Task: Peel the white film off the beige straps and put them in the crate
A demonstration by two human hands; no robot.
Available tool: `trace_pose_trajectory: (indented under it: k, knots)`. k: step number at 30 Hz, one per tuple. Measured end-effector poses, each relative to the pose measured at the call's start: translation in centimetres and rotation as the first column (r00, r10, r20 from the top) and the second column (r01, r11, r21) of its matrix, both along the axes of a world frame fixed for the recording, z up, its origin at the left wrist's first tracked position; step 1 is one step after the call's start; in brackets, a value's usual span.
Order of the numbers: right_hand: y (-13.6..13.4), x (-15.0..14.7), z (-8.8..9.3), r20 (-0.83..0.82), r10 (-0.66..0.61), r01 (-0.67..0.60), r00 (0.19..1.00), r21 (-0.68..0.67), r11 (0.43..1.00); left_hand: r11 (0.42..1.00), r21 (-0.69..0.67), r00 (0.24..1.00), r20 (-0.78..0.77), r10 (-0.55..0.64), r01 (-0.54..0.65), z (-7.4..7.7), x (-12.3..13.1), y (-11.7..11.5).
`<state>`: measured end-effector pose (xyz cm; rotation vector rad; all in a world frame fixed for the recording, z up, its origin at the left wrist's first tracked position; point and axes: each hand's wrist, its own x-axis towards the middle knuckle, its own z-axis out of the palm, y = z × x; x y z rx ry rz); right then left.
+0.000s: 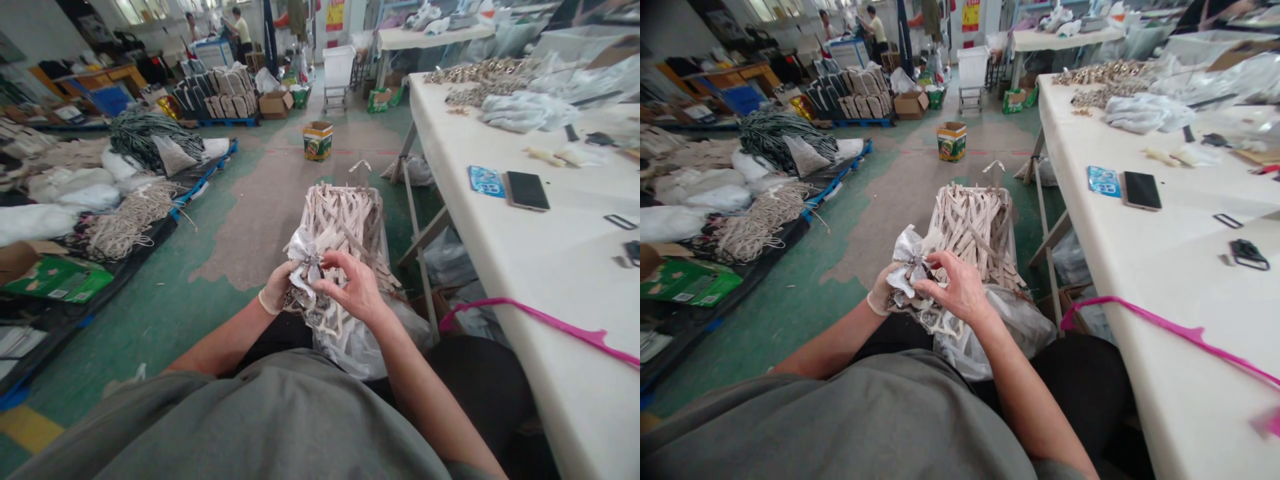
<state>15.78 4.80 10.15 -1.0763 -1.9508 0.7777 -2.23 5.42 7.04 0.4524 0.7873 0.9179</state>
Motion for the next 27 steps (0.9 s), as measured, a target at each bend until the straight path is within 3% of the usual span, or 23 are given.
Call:
trace_pose_trajectory:
  k: [4,8,12,15,17,19,23,27]
  knots:
    - [0.3,0.1,-0.9,-0.146,-0.092,0.072,0.985,-0.132,0.989,0.999,-0.039,0.999,0.042,-0.013,0.014,-0.4,0.3,-0.4]
    - [0.1,0.5,-0.4,-0.261,-0.213,0.178,0.942,-0.150,0.973,0.995,0.100,0.999,-0.053,0.008,-0.003,-0.9,0.5,-0.4]
    - [-0.5,0.3,0.7,-0.065,-0.165,0.164,0.984,-0.028,0.986,0.980,0.176,0.977,-0.208,-0.050,0.088,-0.3,0.9,-0.6]
    - [-0.6,-0.1,0.8,0.096,-0.263,0.258,0.960,0.060,0.964,0.947,0.286,0.946,-0.320,-0.050,0.147,0.1,1.3,-0.9]
    - [-0.2,-0.1,0.5,0.089,-0.351,0.344,0.932,0.087,0.935,0.936,0.317,0.934,-0.354,-0.033,0.154,0.3,1.5,-1.0]
    - [0.4,0.4,-0.1,-0.001,-0.396,0.396,0.918,0.005,0.918,0.939,0.304,0.932,-0.360,-0.044,0.162,0.3,1.5,-1.1]
    - [1.5,1.3,-0.9,-0.170,-0.440,0.383,0.882,-0.287,0.878,0.938,0.256,0.924,-0.359,-0.131,0.233,0.2,1.1,-0.9]
    - [2.0,1.4,-1.0,-0.268,-0.462,0.362,0.846,-0.347,0.865,0.950,0.173,0.940,-0.270,-0.210,0.262,0.0,1.3,-1.0]
